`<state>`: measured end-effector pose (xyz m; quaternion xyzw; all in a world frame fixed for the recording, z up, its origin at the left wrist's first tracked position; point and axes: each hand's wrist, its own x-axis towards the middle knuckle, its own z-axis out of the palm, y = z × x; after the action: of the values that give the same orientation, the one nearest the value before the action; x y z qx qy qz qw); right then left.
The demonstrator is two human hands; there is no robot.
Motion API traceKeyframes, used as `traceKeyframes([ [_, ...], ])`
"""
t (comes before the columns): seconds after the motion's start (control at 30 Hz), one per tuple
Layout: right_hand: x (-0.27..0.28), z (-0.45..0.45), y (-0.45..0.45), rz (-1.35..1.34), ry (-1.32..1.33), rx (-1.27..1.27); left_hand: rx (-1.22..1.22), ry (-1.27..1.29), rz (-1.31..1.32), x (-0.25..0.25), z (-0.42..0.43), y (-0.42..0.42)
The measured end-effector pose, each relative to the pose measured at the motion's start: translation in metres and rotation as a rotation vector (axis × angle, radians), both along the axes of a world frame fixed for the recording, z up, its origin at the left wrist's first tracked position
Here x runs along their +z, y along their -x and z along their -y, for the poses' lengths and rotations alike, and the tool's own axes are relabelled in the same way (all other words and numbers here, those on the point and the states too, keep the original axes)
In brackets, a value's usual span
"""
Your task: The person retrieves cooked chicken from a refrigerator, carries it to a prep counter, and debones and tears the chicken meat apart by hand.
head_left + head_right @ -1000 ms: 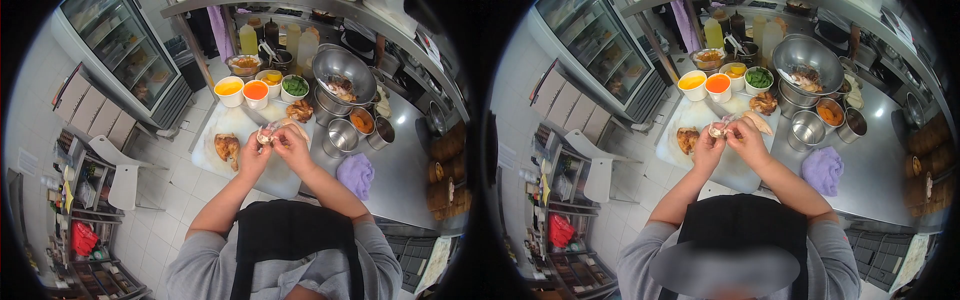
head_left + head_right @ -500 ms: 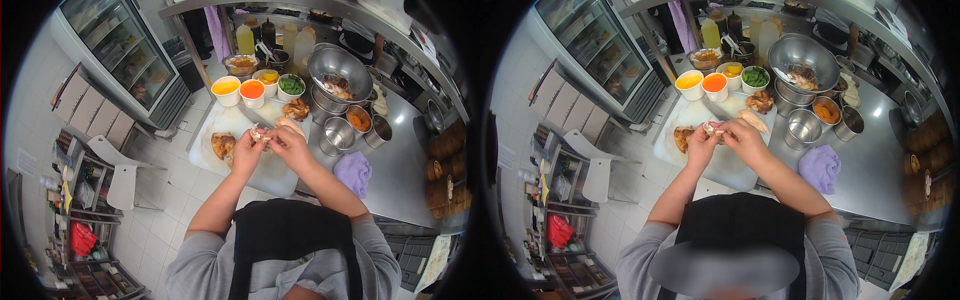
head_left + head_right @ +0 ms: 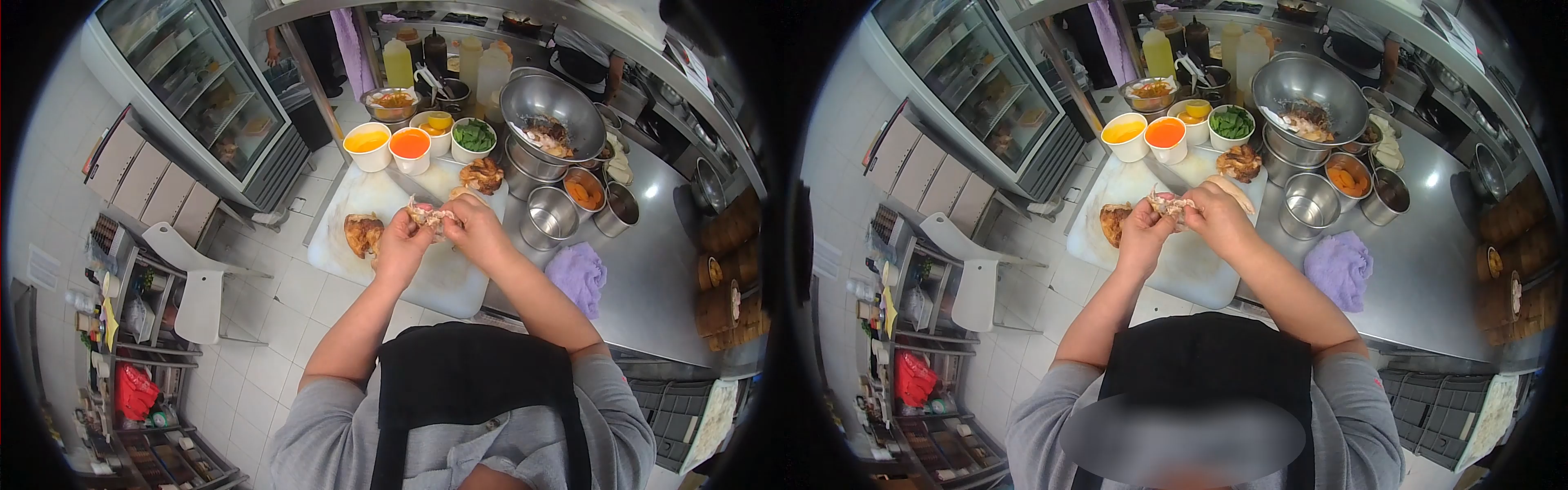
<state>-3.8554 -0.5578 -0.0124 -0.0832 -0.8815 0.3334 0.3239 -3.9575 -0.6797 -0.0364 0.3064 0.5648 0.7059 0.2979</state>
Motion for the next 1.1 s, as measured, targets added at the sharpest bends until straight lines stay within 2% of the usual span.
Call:
traceKeyframes([
  [0.13, -0.009, -0.002, 0.002, 0.034, -0.047, -0.018, 0.003, -0.011, 0.078, -0.006, 0.001, 0.0],
  [0.2, -0.01, -0.003, 0.003, 0.216, 0.693, 0.049, 0.004, -0.018, 0.223, -0.001, 0.004, 0.0],
  [0.23, -0.01, -0.005, 0.004, 0.216, 0.694, 0.052, 0.006, -0.017, 0.222, 0.0, 0.005, 0.002],
  [0.3, -0.009, -0.01, 0.004, 0.12, 0.936, 0.242, -0.037, 0.047, 0.21, 0.002, 0.008, 0.006],
  [0.43, -0.009, -0.003, 0.009, 0.179, 0.821, 0.19, -0.032, 0.066, 0.035, -0.004, 0.003, 0.008],
  [0.5, 0.001, 0.007, 0.007, 0.109, 0.351, 0.058, 0.019, 0.072, -0.131, -0.004, 0.0, 0.003],
  [0.6, -0.002, 0.003, 0.009, 0.112, 0.285, -0.019, 0.014, 0.122, -0.26, -0.006, -0.001, 0.0],
  [0.63, -0.004, 0.001, 0.008, 0.113, 0.286, -0.023, 0.01, 0.122, -0.258, -0.005, -0.002, 0.0],
  [0.7, -0.007, -0.004, 0.008, 0.108, 0.585, 0.062, -0.005, 0.079, -0.104, -0.004, -0.003, 0.002],
  [0.73, -0.012, -0.01, 0.008, 0.108, 0.587, 0.06, -0.006, 0.081, -0.104, -0.004, -0.003, 0.004],
  [0.8, -0.017, -0.023, 0.009, 0.074, 0.932, 0.181, 0.018, -0.026, 0.108, -0.002, -0.005, 0.011],
  [0.83, -0.021, -0.026, 0.009, 0.074, 0.933, 0.182, 0.018, -0.025, 0.109, -0.001, -0.005, 0.013],
  [0.93, -0.009, -0.02, 0.006, 0.076, 0.976, 0.193, 0.033, 0.044, 0.031, -0.002, -0.008, 0.017],
  [1.0, 0.002, -0.014, 0.009, 0.07, 0.992, 0.207, 0.117, 0.12, -0.256, -0.007, -0.017, 0.019],
  [1.03, 0.003, -0.015, 0.012, 0.072, 0.996, 0.203, 0.114, 0.124, -0.252, -0.009, -0.02, 0.019],
  [1.1, 0.004, -0.02, 0.018, 0.045, 0.714, 0.157, 0.144, 0.274, -0.52, 0.021, -0.022, 0.006],
])
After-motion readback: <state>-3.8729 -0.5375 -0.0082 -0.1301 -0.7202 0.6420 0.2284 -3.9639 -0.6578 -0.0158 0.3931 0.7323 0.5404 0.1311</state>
